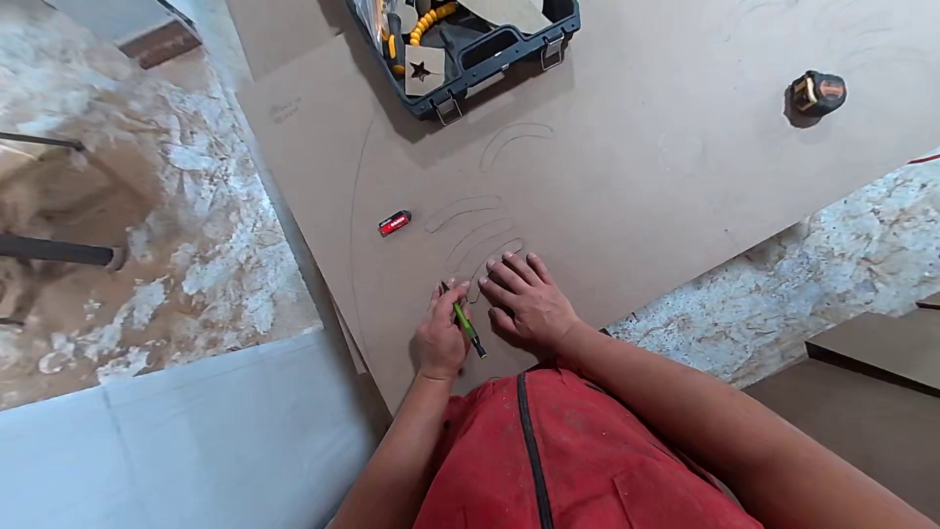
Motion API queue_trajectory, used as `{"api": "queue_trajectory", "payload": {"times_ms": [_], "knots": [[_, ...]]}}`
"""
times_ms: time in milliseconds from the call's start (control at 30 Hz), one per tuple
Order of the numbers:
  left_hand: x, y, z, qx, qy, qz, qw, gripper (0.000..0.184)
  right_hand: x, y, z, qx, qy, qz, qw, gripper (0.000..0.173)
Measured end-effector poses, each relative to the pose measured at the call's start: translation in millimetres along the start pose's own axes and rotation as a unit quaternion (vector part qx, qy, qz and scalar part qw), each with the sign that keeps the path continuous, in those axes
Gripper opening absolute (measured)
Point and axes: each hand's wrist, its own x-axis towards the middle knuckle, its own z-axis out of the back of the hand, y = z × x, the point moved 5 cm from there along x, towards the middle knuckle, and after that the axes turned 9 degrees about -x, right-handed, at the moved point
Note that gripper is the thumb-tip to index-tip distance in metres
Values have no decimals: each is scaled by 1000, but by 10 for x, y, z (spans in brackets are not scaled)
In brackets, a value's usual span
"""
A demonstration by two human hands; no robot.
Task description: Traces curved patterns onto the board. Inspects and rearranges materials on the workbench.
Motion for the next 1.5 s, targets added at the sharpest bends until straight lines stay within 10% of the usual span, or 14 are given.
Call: {"api": "queue_trajectory", "payload": {"times_ms": [1233,1500], "knots": [[30,-9,-42,36,11,-47,998,32,6,3,-17,-10,1,-1,1000,52],[87,-71,40,33,29,18,999,28,209,111,319,-41,185,-28,981,49]]}}
